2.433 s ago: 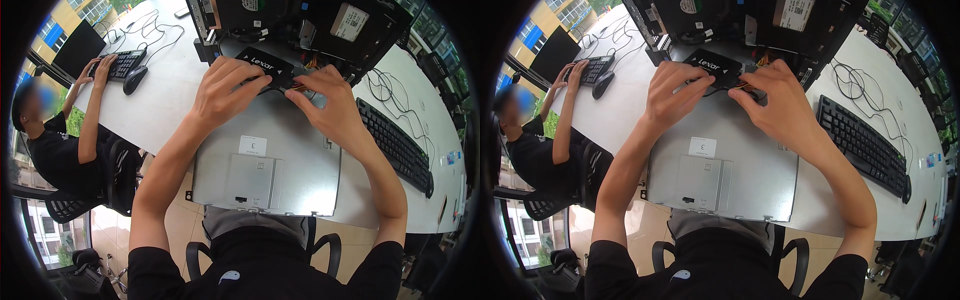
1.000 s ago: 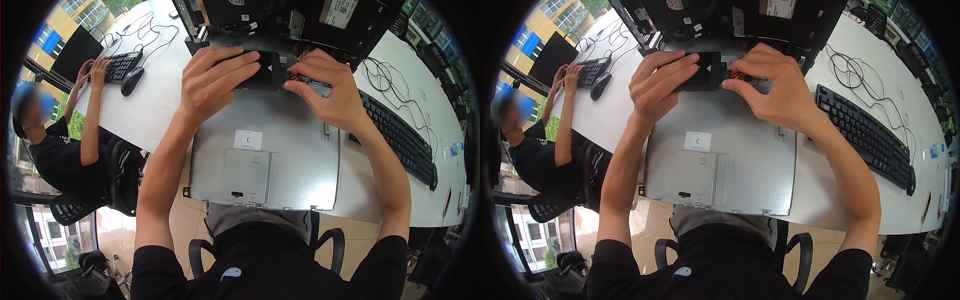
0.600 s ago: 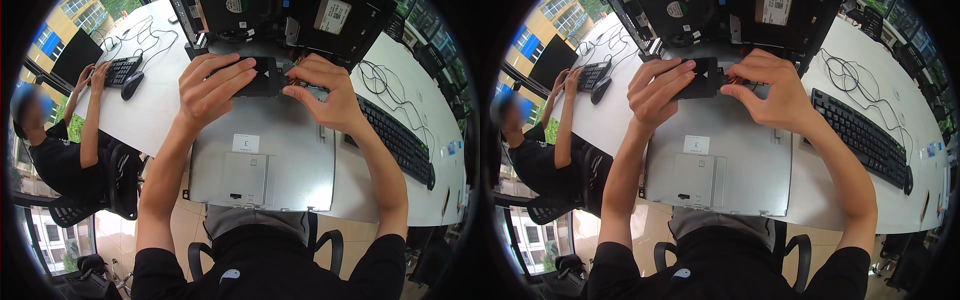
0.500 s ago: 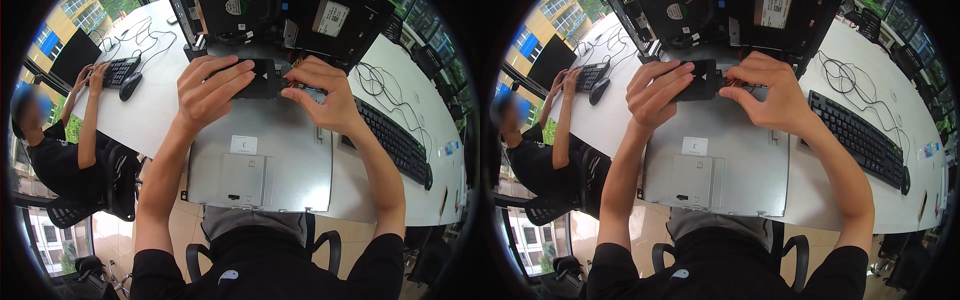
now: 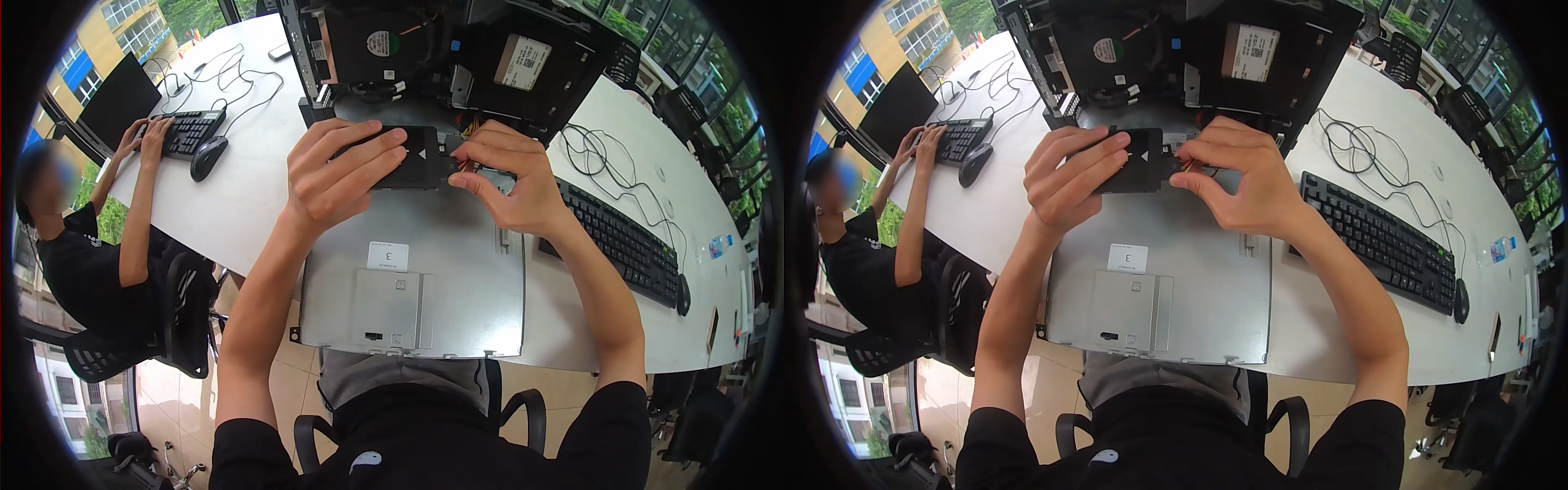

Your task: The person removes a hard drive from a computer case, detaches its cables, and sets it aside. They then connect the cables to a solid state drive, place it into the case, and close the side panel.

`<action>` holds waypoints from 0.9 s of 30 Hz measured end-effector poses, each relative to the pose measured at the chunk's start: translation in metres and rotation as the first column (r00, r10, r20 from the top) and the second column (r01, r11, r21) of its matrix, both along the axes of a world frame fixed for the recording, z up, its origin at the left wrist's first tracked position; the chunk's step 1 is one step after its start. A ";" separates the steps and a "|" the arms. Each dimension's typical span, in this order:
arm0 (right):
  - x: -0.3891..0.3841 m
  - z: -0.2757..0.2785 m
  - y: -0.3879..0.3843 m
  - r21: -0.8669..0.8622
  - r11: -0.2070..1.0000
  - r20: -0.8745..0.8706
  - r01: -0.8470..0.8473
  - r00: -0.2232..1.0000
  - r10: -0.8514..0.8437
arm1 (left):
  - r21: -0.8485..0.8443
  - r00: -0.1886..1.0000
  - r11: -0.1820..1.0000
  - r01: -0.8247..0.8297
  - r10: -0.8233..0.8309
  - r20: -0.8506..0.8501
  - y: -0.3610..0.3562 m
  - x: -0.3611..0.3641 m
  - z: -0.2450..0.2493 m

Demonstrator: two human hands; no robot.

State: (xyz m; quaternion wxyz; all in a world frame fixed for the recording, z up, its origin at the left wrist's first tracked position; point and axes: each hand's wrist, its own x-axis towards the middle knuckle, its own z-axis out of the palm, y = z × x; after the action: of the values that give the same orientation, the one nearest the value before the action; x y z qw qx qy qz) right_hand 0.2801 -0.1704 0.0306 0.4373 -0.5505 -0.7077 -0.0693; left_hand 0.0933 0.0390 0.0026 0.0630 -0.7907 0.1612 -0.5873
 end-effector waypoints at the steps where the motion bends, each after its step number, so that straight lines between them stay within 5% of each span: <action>1: 0.000 0.000 0.000 0.003 1.000 0.001 -0.005 1.000 0.005 | -0.001 1.000 1.000 0.003 -0.003 0.003 0.000 0.000 0.000; 16: 0.002 0.004 -0.002 0.025 1.000 0.025 -0.018 1.000 0.017 | 0.008 1.000 1.000 0.001 -0.001 0.006 -0.004 -0.004 0.004; 22: 0.033 0.009 -0.017 0.007 0.992 -0.183 0.123 0.976 -0.119 | -0.217 0.983 0.975 -0.038 0.075 0.168 0.023 -0.013 0.004; 27: -0.001 -0.002 0.003 0.043 0.999 0.063 -0.011 0.998 0.008 | -0.088 0.994 0.996 0.014 -0.005 0.110 0.008 -0.006 0.003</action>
State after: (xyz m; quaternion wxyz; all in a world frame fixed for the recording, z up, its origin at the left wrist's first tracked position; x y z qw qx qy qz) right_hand 0.2789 -0.1669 0.0283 0.4270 -0.5350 -0.7221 -0.0999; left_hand 0.0877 0.0470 0.0057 0.0336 -0.7584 0.1349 -0.6368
